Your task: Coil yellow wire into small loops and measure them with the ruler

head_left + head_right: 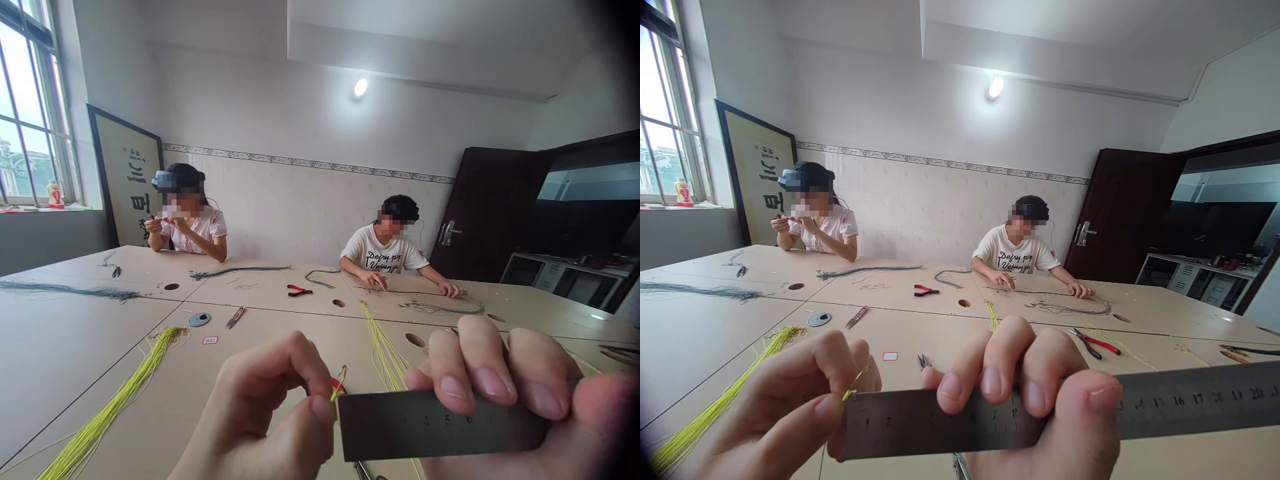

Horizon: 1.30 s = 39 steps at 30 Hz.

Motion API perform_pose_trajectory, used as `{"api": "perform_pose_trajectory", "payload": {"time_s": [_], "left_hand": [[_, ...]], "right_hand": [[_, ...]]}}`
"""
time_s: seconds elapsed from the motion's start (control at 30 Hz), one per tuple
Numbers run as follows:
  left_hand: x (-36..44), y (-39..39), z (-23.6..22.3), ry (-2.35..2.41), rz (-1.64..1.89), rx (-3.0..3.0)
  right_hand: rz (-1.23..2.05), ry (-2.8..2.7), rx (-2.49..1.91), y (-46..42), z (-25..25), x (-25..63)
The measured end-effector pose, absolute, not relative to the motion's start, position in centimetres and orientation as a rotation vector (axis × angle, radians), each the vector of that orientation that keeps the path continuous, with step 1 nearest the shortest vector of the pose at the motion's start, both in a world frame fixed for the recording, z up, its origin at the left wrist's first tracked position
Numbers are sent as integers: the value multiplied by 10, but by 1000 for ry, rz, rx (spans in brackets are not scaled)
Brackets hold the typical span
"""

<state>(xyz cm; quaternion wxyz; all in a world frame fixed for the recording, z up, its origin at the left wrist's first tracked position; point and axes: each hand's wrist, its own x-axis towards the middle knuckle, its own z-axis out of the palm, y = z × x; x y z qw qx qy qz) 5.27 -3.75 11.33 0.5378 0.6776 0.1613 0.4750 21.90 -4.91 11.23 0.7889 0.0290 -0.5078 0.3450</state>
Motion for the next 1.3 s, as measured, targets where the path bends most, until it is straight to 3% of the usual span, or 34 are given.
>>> {"api": "perform_pose_trajectory", "payload": {"time_s": [1.3], "left_hand": [[58, -40, 120, 471, 1191, 1637]], "right_hand": [[865, -1190, 57, -50, 114, 225]]}}
